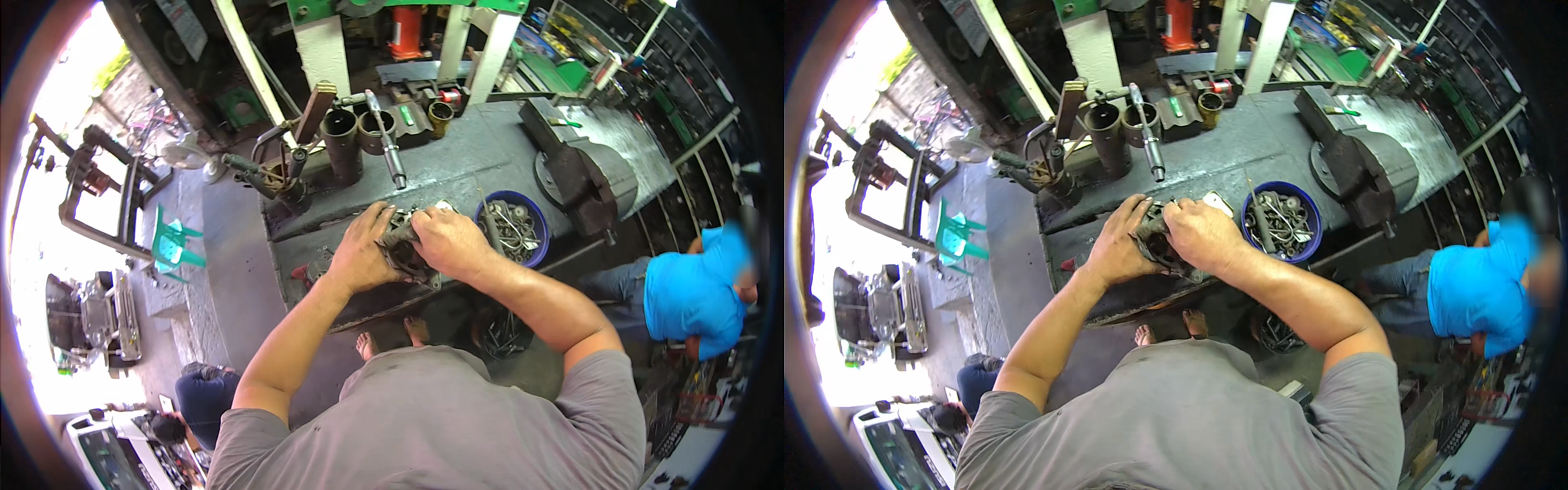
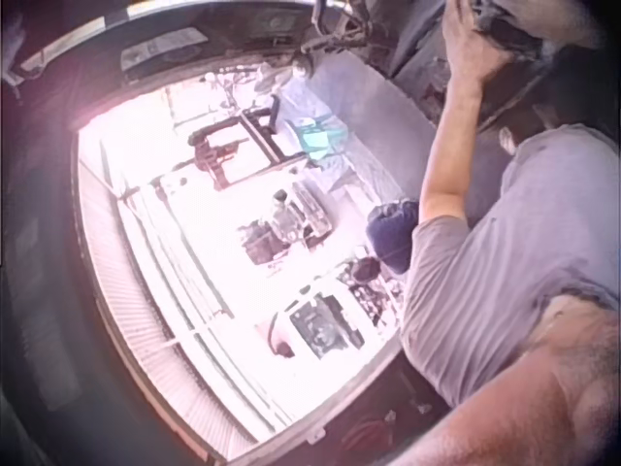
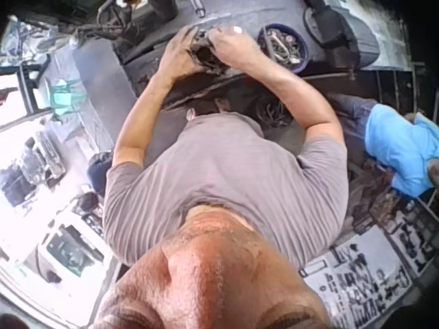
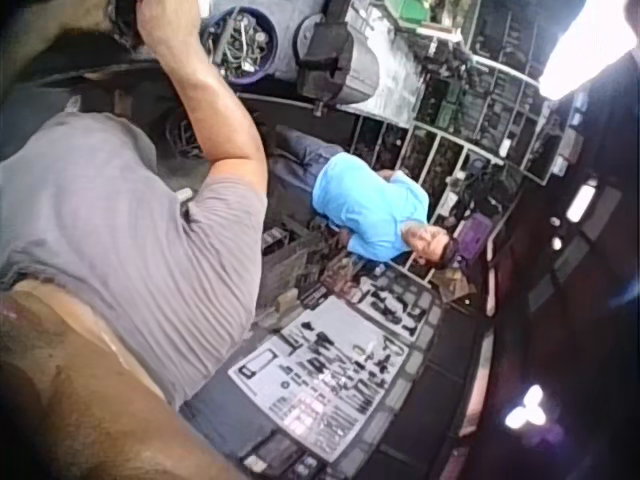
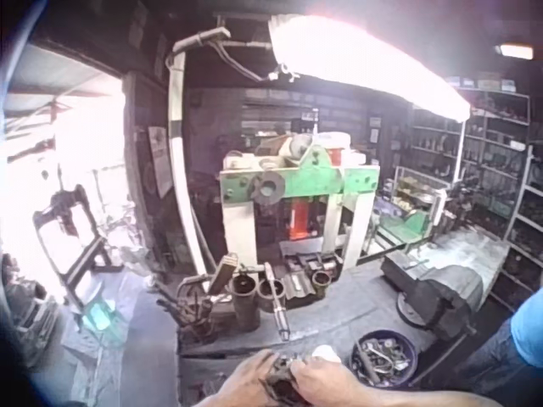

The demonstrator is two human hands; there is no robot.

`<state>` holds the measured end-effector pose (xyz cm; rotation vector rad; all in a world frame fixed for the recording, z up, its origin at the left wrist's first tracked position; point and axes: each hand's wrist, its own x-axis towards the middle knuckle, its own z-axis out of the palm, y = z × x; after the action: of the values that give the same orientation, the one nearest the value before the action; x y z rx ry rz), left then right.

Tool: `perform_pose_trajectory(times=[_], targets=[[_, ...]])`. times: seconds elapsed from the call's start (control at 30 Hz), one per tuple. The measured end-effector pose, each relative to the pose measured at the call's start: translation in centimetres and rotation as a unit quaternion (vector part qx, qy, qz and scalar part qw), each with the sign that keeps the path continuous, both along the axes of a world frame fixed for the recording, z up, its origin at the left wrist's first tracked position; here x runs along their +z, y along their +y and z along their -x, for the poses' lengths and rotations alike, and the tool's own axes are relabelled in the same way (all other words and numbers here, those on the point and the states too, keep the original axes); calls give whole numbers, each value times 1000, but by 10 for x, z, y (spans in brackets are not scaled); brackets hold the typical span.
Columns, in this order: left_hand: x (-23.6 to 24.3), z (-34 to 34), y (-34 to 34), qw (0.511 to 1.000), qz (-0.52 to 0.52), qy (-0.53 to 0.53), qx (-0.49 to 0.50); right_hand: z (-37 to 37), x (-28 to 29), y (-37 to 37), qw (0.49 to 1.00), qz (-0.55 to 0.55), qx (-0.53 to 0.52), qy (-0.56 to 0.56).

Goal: The person cleans a metal part with a cloth, then moves to a welding station to weld a metal component. They adjust the welding torch and cables, then weld the part again while sparks are visible.

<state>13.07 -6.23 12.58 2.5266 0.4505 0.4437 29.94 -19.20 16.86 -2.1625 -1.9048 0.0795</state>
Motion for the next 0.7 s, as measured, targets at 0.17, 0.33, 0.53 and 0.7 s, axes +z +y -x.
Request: perform_pose_trajectory(times=[0.17,0.33,0.53,0.7], targets=[[-5,13,-24,996,10,9,90,10,21,-8,993,-44,-42,101],[-13,20,-1,999,-26,-25,35,-2,32,-21,978,-59,-195,51],[-16,19,-17,996,20,-44,77,38,3,-35,986,10,-150,-77],[-21,21,-34,988,65,-79,120,56,11,-48,984,2,-154,-91]])
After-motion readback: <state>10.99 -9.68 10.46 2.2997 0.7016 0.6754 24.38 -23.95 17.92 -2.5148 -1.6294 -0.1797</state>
